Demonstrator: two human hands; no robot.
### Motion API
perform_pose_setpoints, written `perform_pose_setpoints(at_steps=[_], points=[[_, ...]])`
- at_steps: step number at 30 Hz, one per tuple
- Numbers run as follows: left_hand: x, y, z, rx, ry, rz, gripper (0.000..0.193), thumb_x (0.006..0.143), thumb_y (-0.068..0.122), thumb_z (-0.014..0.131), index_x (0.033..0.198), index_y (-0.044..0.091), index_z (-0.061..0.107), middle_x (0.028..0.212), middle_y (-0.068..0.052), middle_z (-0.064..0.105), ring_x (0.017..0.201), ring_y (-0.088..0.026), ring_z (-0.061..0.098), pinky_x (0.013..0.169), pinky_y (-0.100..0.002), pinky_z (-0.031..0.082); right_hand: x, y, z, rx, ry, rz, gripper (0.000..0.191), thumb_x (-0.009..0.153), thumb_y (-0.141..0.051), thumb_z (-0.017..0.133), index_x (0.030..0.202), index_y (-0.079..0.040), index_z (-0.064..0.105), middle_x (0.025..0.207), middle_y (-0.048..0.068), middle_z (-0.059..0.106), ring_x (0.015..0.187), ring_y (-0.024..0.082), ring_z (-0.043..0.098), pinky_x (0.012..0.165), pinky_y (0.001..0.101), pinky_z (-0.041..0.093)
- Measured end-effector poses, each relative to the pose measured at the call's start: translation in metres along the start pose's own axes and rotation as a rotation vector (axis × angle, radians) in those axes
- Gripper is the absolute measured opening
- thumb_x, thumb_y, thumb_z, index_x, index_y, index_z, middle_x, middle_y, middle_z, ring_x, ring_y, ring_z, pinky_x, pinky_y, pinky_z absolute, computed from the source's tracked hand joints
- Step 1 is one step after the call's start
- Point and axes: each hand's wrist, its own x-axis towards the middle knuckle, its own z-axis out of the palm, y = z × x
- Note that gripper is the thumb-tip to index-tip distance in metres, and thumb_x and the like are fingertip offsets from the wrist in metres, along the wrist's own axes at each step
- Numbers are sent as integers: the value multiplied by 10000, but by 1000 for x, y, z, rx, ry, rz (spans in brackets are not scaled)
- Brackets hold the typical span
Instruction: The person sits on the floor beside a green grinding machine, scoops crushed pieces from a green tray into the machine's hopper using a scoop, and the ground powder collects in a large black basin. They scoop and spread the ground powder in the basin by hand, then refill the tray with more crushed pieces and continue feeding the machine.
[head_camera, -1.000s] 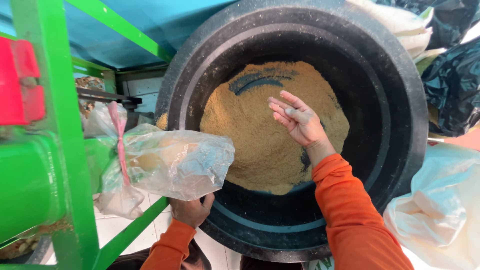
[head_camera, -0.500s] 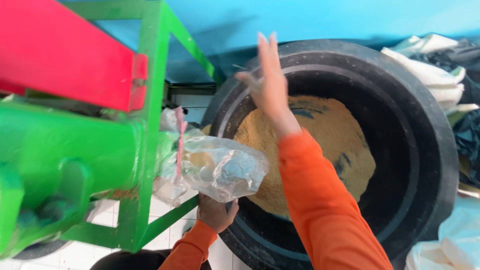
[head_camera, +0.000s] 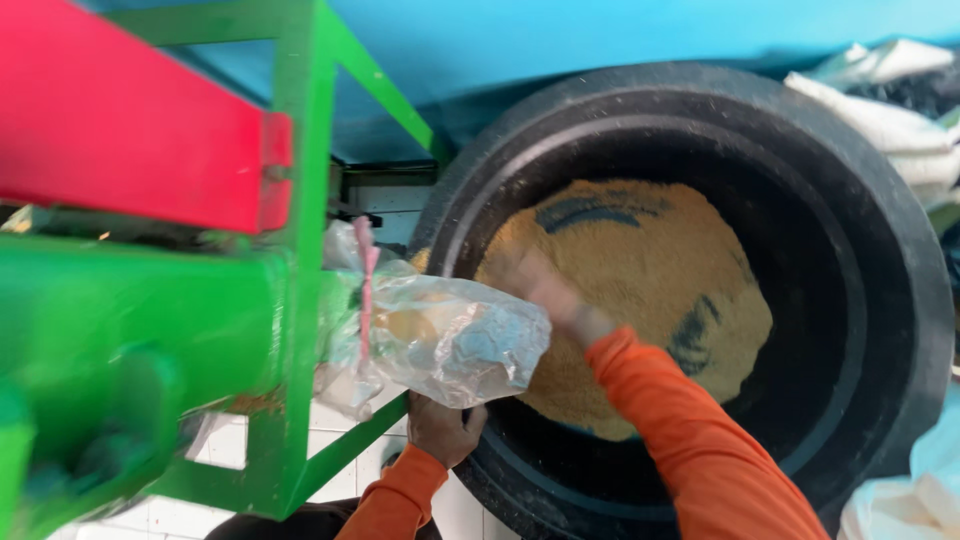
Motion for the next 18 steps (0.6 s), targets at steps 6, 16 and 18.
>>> perform_pose_setpoints(at_steps=[6, 16, 18], points=[[-6, -3, 9, 30, 63, 40, 401, 736, 186, 744, 1131, 121, 743, 1180, -176, 697, 1135, -431, 581, 1043, -584, 374, -71, -1, 59, -444, -643, 88, 492, 895, -404, 573, 1315, -153, 630, 1375, 88, 627, 1309, 276, 527, 1162, 485, 279], [-4, 0, 9, 0, 45, 8, 294, 786, 196, 770, 1071, 125, 749, 1096, -146, 720, 1017, -420, 649, 924, -533, 488, -128, 55, -43, -986, -43, 1314, 403, 1284, -341, 415, 1271, -7, 641, 1295, 266, 611, 1289, 405, 530, 1154, 579, 337], [-2, 2, 10, -4, 61, 5, 283, 788, 206, 773, 1059, 129, 750, 1084, -139, 722, 1013, -415, 650, 924, -534, 486, -143, 42, -57, -987, 502, 1257, 749, 970, -554, 577, 1486, -14, 527, 1446, 332, 484, 1376, 490, 387, 1162, 629, 227]])
